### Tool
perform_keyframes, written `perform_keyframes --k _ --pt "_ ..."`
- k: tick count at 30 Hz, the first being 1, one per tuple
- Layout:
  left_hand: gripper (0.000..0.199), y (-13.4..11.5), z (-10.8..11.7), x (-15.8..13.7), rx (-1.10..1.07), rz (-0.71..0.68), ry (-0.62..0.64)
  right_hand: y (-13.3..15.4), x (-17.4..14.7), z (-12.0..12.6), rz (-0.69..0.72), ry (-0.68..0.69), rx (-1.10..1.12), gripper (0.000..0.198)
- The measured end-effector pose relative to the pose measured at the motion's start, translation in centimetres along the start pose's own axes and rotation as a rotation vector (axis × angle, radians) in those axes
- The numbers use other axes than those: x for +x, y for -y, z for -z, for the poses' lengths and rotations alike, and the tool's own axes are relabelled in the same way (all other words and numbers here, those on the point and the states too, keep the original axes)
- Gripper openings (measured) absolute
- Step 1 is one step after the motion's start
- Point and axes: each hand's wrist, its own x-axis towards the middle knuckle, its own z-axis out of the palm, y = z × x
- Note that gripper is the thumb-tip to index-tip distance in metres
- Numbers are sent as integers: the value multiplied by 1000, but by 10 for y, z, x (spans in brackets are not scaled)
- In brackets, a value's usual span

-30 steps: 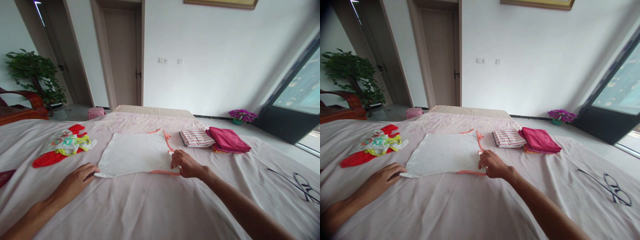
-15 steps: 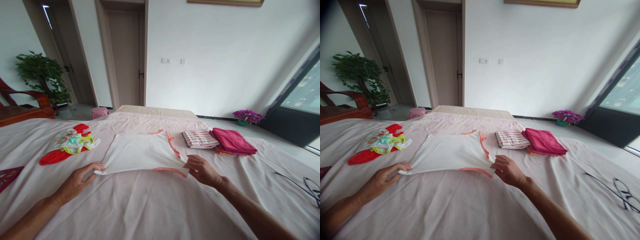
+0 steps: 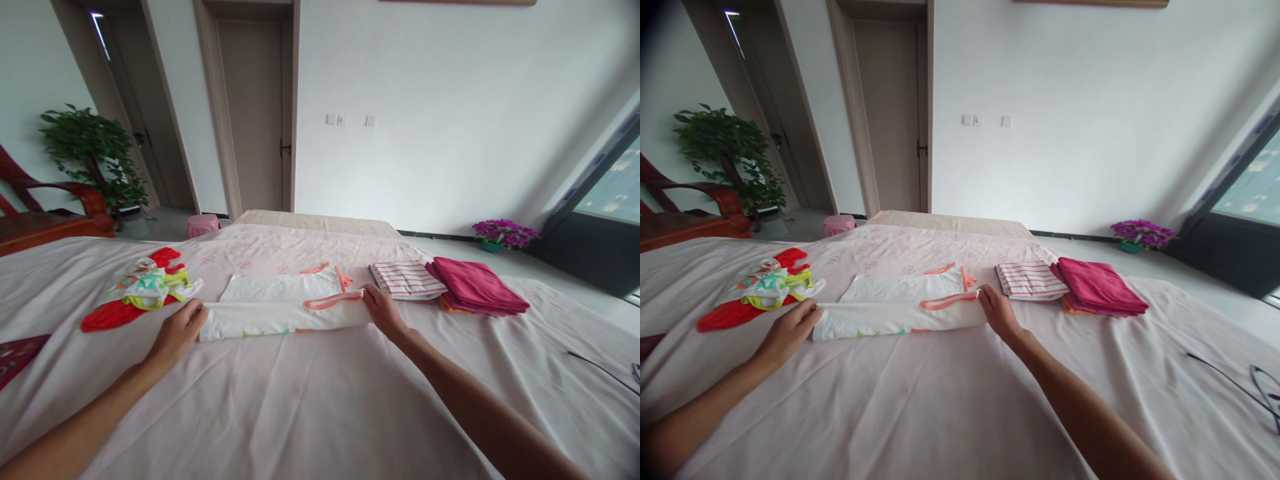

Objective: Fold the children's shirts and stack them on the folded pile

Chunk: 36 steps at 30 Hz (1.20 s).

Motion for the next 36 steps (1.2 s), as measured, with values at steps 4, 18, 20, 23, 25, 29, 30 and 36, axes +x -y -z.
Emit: perform_keyframes --k 4,18,20,23,25,29,30,36 --pt "25 -5 -23 38 61 98 -27 -14 32 -18 -120 10 -170 38" --pt "40 -20 -35 54 530 80 51 -23 45 -26 -339 60 -485 40" --pt "40 -29 -38 47 483 -96 -35 -12 40 -25 -247 -31 -451 39" --pt "41 -51 -55 35 234 -395 40 19 29 -37 46 28 -367 38" --pt "45 -63 -72 27 127 -518 158 40 19 -54 269 160 -324 43" --pt "58 -64 -92 23 199 -553 286 49 7 -86 373 307 -377 60" --pt "60 -58 -91 25 238 -533 297 43 6 -89 340 324 -405 61" --pt "64 -10 -52 31 268 -593 421 -10 12 -51 172 360 -512 60"
